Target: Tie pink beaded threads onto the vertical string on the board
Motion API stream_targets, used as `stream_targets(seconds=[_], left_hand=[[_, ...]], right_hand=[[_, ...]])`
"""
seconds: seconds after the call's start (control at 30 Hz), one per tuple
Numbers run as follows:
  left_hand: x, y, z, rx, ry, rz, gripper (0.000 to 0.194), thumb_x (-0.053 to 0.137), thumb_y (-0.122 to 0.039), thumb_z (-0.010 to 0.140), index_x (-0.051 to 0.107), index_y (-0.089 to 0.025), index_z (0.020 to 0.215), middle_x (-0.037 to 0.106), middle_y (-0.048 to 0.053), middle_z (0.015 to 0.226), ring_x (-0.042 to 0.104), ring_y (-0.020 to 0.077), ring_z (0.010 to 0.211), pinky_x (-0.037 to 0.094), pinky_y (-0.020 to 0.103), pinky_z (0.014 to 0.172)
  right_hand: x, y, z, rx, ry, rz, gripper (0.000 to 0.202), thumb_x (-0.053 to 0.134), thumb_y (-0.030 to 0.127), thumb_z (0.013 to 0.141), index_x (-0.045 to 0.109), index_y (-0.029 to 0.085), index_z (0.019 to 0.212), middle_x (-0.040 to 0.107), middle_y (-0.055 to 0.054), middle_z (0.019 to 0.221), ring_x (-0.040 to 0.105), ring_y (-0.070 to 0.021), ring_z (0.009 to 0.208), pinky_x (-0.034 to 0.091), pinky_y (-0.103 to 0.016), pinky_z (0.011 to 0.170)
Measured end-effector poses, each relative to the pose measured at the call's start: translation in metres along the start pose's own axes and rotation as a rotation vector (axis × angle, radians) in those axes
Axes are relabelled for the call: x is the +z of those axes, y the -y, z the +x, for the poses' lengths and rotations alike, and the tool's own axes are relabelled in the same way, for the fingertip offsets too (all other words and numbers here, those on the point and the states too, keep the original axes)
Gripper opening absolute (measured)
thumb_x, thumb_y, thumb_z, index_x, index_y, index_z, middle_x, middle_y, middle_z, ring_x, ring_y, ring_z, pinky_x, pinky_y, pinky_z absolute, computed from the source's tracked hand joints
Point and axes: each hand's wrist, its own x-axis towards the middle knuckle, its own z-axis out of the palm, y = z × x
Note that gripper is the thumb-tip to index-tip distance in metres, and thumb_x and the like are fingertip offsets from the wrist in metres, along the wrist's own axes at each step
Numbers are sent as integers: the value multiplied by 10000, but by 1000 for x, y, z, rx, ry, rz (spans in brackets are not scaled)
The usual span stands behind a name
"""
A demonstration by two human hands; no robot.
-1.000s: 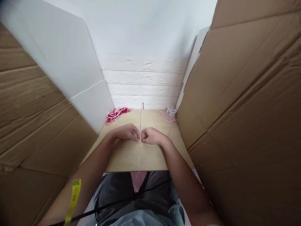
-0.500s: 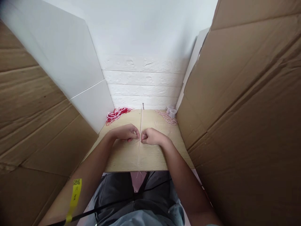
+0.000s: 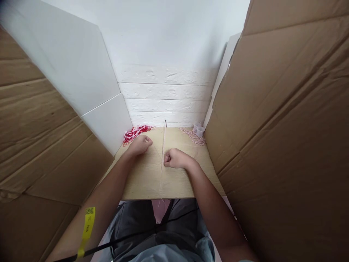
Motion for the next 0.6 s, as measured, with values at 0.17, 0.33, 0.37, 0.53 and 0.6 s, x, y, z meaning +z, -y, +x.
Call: stream_targets(seconds=[0.17, 0.33, 0.37, 0.53, 0.6], left_hand=[[-5, -4, -4, -31, -44, -93, 186, 612, -261, 696, 654, -165, 850, 590, -3, 649, 495, 137, 587, 313, 248, 546], [-9, -18, -14, 195, 410, -208, 301, 695, -353, 697, 729, -156, 921, 490, -52, 556, 431, 108, 526, 288, 231, 513], [-8, -19, -15, 221, 469, -190, 312, 714, -365, 685, 746, -157, 916, 493, -52, 552, 428, 105, 526, 286, 230, 513], [-1, -12, -11, 252, 560, -119, 302, 745, -406, 664, 779, -158, 834, 633, -3, 639, 509, 122, 588, 339, 234, 546], [0, -10, -10, 266, 587, -104, 295, 719, -408, 691, 781, -154, 829, 675, 17, 690, 531, 130, 614, 358, 237, 566]], right_hand=[[-1, 2, -1, 13, -5, -14, 47, 621, 155, 714, 666, 150, 725, 632, 29, 654, 497, -88, 572, 352, -214, 538], [-1, 4, -1, 10, -8, -14, 49, 622, 160, 719, 669, 148, 727, 627, 30, 649, 493, -89, 578, 350, -217, 551], [-1, 5, -1, 3, -9, -17, 50, 622, 162, 720, 670, 148, 726, 626, 31, 650, 493, -88, 580, 350, -216, 554], [-2, 5, -1, 5, -12, -30, 69, 632, 169, 718, 688, 145, 750, 635, 26, 667, 495, -90, 590, 355, -214, 565], [-2, 6, -2, 8, -14, -28, 76, 637, 173, 717, 693, 144, 758, 638, 25, 674, 495, -90, 595, 357, -213, 570]])
